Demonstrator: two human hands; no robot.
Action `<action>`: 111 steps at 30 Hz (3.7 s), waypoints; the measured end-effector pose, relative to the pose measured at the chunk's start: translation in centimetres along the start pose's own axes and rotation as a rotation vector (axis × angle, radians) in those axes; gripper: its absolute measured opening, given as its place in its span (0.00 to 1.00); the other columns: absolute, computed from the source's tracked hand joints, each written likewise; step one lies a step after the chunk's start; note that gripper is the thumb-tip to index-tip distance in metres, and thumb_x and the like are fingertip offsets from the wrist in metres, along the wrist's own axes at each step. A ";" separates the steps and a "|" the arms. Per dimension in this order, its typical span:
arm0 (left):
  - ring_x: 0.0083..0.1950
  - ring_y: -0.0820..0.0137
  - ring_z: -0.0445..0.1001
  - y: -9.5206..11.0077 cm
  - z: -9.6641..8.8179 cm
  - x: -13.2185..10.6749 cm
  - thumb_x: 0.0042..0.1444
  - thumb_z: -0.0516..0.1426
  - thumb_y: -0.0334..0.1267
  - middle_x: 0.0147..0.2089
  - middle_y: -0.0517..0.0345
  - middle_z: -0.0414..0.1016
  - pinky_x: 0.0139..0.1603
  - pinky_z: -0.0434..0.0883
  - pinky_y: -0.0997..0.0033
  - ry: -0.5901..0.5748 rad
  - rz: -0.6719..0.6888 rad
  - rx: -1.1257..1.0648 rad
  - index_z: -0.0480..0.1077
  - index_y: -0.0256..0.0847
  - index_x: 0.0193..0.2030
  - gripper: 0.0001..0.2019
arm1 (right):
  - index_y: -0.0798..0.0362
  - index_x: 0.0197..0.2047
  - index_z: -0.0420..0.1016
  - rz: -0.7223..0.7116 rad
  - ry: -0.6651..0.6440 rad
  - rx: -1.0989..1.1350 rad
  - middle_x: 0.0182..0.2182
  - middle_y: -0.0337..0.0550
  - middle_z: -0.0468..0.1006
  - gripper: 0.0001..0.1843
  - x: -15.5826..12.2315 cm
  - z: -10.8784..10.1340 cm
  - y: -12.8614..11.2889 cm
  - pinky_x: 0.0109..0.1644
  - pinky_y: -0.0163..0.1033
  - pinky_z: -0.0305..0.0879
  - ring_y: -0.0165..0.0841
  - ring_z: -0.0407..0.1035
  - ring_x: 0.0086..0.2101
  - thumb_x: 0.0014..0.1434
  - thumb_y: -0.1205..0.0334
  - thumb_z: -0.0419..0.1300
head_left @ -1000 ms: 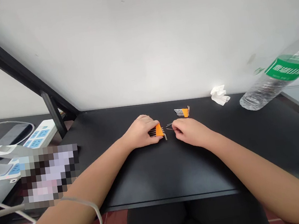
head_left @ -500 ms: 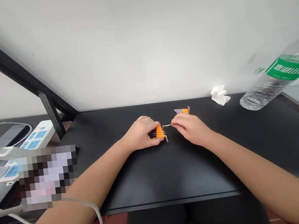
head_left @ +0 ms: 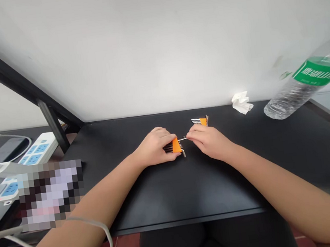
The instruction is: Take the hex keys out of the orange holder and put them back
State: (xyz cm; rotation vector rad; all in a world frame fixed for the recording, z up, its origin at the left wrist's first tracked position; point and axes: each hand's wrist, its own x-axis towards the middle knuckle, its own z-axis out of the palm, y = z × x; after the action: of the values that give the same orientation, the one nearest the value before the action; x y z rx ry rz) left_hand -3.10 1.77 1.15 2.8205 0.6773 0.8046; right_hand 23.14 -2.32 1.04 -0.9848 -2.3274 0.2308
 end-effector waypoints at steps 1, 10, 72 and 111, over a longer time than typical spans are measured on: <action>0.39 0.64 0.79 0.0 0.0 0.0 0.57 0.65 0.50 0.36 0.56 0.80 0.58 0.72 0.55 0.003 0.000 -0.001 0.75 0.43 0.47 0.16 | 0.53 0.44 0.78 -0.004 -0.005 -0.009 0.41 0.47 0.78 0.13 0.0 0.0 0.0 0.38 0.39 0.69 0.34 0.72 0.36 0.72 0.70 0.52; 0.41 0.63 0.80 0.0 0.1 0.1 0.57 0.66 0.49 0.38 0.55 0.81 0.56 0.73 0.56 0.042 0.003 -0.050 0.74 0.43 0.49 0.17 | 0.54 0.44 0.78 -0.079 -0.016 -0.083 0.40 0.46 0.77 0.14 -0.1 -0.9 -0.5 0.33 0.37 0.64 0.32 0.69 0.33 0.71 0.74 0.51; 0.44 0.63 0.81 2.3 0.0 1.0 0.59 0.66 0.49 0.42 0.54 0.83 0.60 0.72 0.54 0.185 0.126 -0.021 0.72 0.45 0.53 0.19 | 0.54 0.34 0.74 0.527 -0.179 1.127 0.22 0.32 0.67 0.16 0.8 0.0 -1.4 0.27 0.33 0.51 0.25 0.56 0.23 0.63 0.49 0.68; 0.31 0.70 0.70 -0.3 0.3 -0.1 0.60 0.64 0.49 0.28 0.64 0.69 0.44 0.69 0.66 0.009 -0.039 0.050 0.74 0.43 0.51 0.17 | 0.51 0.34 0.71 0.120 -0.050 0.081 0.31 0.38 0.73 0.08 0.4 -0.4 -0.6 0.35 0.35 0.61 0.30 0.65 0.30 0.61 0.74 0.57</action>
State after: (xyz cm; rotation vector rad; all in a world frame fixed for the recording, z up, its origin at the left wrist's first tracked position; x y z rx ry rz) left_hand -3.14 1.98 0.72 2.8400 0.7623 0.8049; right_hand 22.80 -2.50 1.75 -1.0907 -2.2863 0.3990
